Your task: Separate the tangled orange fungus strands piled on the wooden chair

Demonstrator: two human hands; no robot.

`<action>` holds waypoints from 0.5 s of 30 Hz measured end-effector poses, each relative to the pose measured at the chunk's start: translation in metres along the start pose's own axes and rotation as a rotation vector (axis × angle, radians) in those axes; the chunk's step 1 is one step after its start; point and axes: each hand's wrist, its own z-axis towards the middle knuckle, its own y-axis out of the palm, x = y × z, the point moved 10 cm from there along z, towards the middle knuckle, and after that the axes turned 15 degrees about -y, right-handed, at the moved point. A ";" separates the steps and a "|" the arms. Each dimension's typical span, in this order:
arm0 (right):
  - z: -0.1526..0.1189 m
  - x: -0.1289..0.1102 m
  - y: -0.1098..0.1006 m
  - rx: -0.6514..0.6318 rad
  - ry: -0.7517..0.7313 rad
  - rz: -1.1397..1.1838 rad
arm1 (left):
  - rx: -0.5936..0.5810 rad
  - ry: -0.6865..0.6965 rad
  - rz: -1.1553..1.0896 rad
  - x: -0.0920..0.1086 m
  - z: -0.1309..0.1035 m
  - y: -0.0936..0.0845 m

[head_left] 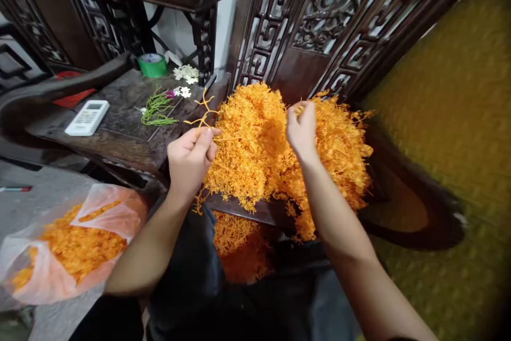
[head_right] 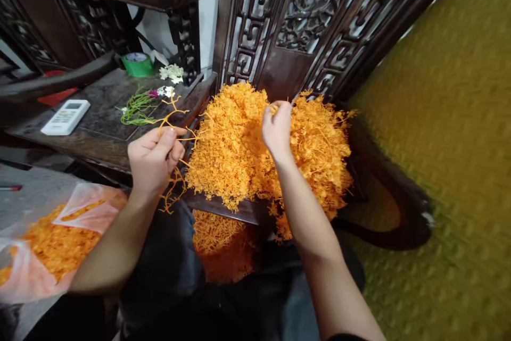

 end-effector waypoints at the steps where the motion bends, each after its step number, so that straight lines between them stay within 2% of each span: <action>1: 0.002 0.003 0.012 0.019 0.049 -0.001 | -0.024 -0.006 0.014 -0.002 0.000 0.003; 2: 0.003 0.003 0.030 -0.002 0.092 0.006 | -0.039 -0.003 0.030 -0.002 -0.001 0.005; 4: 0.003 -0.003 0.073 -0.134 0.145 0.011 | -0.059 0.022 0.069 0.000 -0.004 0.008; 7: 0.006 -0.018 0.123 -0.270 0.107 -0.074 | -0.094 0.052 0.155 0.004 -0.006 0.011; 10: 0.016 -0.020 0.146 -0.293 0.072 -0.160 | -0.125 0.046 0.226 0.004 -0.004 0.014; 15: 0.031 0.001 0.165 -0.374 0.114 -0.134 | -0.204 0.045 0.299 0.000 -0.004 0.022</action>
